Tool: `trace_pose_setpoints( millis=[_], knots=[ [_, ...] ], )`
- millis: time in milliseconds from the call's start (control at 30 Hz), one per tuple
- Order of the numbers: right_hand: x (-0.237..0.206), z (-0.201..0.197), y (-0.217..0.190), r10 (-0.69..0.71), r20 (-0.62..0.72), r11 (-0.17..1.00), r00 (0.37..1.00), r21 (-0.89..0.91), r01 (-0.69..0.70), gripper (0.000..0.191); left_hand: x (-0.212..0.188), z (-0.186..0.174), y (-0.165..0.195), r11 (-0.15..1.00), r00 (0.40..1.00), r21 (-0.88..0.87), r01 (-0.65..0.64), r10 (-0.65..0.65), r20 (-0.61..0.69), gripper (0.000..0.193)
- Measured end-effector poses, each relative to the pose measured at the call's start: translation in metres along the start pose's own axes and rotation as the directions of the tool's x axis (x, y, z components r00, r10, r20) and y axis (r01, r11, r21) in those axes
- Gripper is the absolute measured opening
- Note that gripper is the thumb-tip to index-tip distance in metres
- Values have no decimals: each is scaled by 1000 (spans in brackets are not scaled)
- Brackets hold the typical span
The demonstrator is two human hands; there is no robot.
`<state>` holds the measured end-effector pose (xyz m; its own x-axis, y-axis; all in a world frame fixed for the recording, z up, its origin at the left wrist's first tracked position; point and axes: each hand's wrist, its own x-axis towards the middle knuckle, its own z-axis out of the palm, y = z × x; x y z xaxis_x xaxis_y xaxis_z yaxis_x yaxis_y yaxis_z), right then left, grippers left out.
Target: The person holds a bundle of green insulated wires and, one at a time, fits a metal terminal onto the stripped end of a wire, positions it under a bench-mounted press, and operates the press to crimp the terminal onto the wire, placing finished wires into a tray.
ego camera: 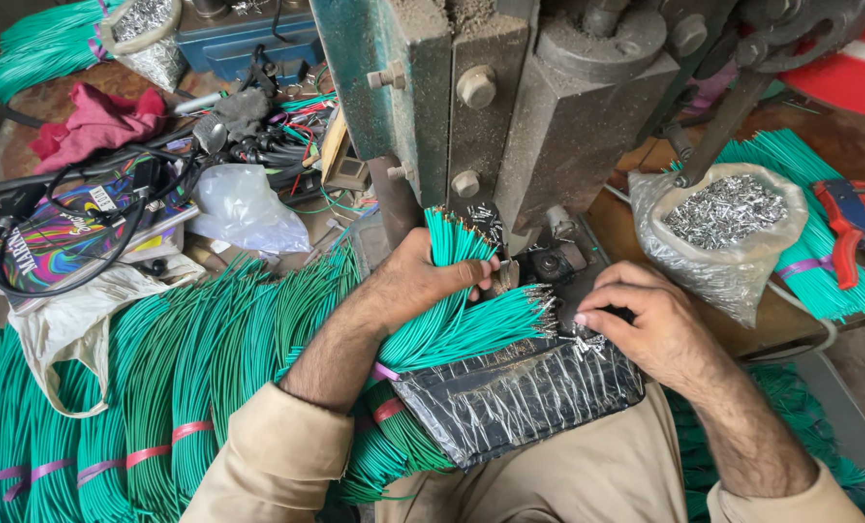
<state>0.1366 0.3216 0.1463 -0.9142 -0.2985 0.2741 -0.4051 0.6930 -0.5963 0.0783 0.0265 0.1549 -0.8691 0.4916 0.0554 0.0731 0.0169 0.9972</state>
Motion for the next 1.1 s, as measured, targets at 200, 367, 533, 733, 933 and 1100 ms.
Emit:
trace_pose_setpoints(
  millis=[200, 367, 533, 733, 933, 1100],
  knots=[
    [1, 1, 12, 156, 1, 982, 988, 112, -155, 12, -2, 3, 4, 1000, 1000, 21, 5, -5, -1, 14],
    [1, -15, 10, 34, 73, 998, 997, 41, -37, 18, 2, 0, 1, 998, 1000, 61, 12, -11, -15, 11],
    [6, -11, 3, 48, 98, 996, 994, -79, -41, 16, 5, 1, -1, 996, 1000, 89, 7, -6, -3, 13],
    [2, -7, 6, 202, 66, 978, 977, 44, -205, 15, 1, 5, 1, 997, 1000, 71, -14, 14, 6, 15],
    [13, 9, 19, -17, -143, 941, 990, 333, 64, 15, -1, 4, 2, 999, 1000, 34, -6, 6, -5, 14],
    [37, 34, 10, 90, -158, 751, 983, 659, 37, 13, -1, 2, 4, 996, 1000, 89, -10, 12, -27, 12]
  ],
)
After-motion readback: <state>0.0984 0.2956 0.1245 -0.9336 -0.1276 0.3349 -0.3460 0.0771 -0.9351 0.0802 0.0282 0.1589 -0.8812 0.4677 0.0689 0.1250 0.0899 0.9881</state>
